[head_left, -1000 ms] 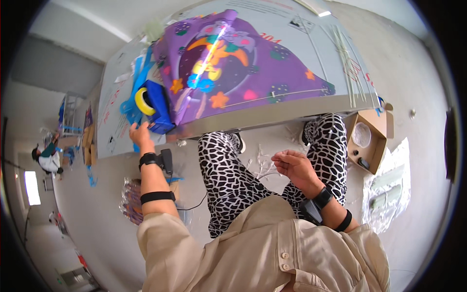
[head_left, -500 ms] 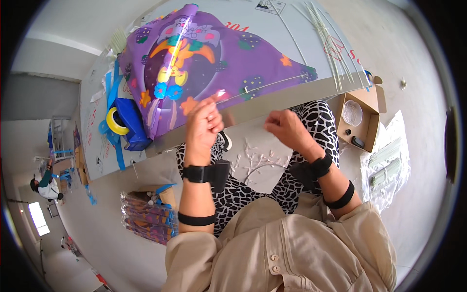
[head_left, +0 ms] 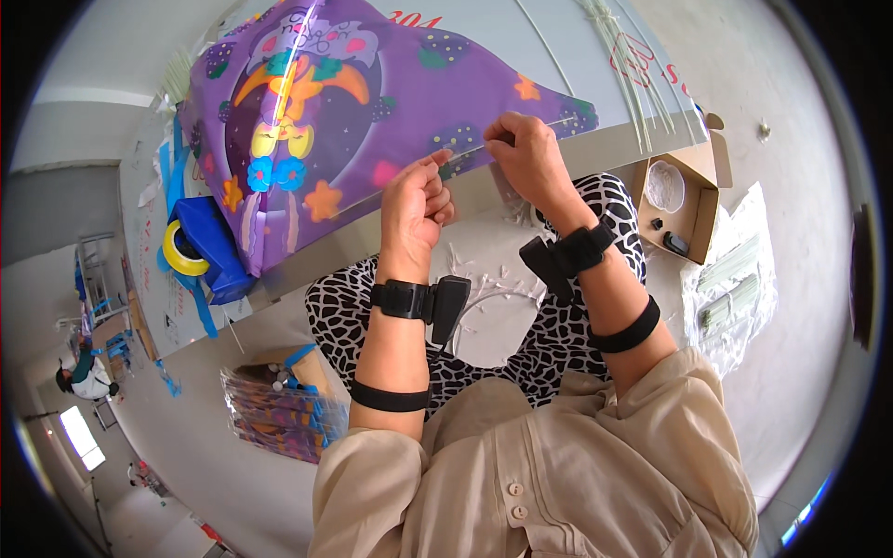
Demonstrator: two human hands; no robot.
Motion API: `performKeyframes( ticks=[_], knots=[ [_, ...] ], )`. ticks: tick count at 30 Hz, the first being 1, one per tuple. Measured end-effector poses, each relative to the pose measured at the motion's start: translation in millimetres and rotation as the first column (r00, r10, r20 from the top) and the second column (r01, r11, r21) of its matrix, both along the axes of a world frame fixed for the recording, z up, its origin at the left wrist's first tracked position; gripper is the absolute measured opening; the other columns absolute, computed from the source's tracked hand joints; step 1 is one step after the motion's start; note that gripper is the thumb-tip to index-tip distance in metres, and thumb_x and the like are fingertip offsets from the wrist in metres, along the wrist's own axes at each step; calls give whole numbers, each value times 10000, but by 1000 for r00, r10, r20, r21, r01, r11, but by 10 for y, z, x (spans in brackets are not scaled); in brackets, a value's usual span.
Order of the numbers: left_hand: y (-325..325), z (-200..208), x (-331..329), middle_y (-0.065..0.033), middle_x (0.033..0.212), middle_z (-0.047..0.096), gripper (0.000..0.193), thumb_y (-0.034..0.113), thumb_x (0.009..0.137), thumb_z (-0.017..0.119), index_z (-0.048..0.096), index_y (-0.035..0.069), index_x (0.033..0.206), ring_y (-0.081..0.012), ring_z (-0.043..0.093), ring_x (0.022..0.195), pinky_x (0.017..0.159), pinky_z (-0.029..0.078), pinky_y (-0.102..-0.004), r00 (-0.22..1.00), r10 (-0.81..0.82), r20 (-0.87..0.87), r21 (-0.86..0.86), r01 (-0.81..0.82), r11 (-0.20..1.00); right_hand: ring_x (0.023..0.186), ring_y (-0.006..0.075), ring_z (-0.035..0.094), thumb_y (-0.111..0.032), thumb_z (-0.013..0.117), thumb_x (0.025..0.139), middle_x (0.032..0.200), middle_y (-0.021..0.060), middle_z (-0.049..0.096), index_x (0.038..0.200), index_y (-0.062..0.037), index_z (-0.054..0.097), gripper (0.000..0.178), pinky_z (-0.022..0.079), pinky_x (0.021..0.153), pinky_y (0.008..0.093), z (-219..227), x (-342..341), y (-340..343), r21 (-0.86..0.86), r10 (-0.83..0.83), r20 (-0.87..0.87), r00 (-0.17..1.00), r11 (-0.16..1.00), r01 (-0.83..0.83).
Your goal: The recorder is assembling a kite by attaching the sail material to the frame using a tape dispenser and string.
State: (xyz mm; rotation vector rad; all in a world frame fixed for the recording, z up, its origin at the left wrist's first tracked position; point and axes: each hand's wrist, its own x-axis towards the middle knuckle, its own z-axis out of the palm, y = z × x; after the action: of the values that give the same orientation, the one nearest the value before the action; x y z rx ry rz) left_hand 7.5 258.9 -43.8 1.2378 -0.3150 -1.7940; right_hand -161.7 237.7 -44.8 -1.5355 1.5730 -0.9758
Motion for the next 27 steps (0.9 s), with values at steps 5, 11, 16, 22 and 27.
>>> performKeyframes(
  ticks=[5, 11, 16, 22, 27],
  knots=[
    [-1, -28, -6, 68, 534, 274, 234, 79, 895, 483, 588, -52, 1057, -55, 232, 414, 413, 207, -246, 999, 21, 34, -11, -21, 1000, 720, 204, 651, -15, 630, 765, 765, 130, 667, 892, 39, 630, 138, 507, 689, 302, -73, 58, -59, -2, 3, -10, 1000, 1000, -3],
    [2, -33, -21, 73, 538, 275, 215, 79, 895, 491, 603, -44, 1031, -50, 236, 421, 415, 214, -243, 998, 36, 49, -15, -36, 999, 717, 183, 648, 0, 626, 764, 768, 124, 669, 889, 39, 626, 131, 507, 680, 296, -144, 89, -68, -1, 4, 6, 1000, 1000, -4],
    [-23, 34, 30, 83, 545, 309, 189, 51, 855, 517, 620, -30, 991, -38, 251, 423, 412, 223, -230, 986, 2, 165, -91, 13, 996, 733, 283, 656, -93, 660, 741, 795, 144, 666, 844, 7, 648, 144, 516, 677, 364, -130, 96, -53, -74, -22, 122, 992, 997, 31],
    [-30, 198, 41, 75, 550, 382, 150, 16, 811, 526, 642, -26, 897, -27, 280, 424, 404, 240, -218, 928, -84, 363, -161, 151, 975, 761, 126, 568, -32, 673, 759, 826, 68, 615, 870, 18, 653, 123, 460, 689, 257, 126, 95, -29, -100, 242, 32, 970, 966, -238],
    [5, 189, 28, 45, 618, 444, 152, 42, 820, 548, 640, -24, 922, -27, 346, 471, 420, 273, -214, 955, -44, 295, -211, 110, 971, 703, 119, 554, -54, 703, 766, 776, 38, 616, 799, 11, 653, 89, 451, 656, 253, 12, 178, 24, -51, 153, 422, 893, 988, -146]
  ],
)
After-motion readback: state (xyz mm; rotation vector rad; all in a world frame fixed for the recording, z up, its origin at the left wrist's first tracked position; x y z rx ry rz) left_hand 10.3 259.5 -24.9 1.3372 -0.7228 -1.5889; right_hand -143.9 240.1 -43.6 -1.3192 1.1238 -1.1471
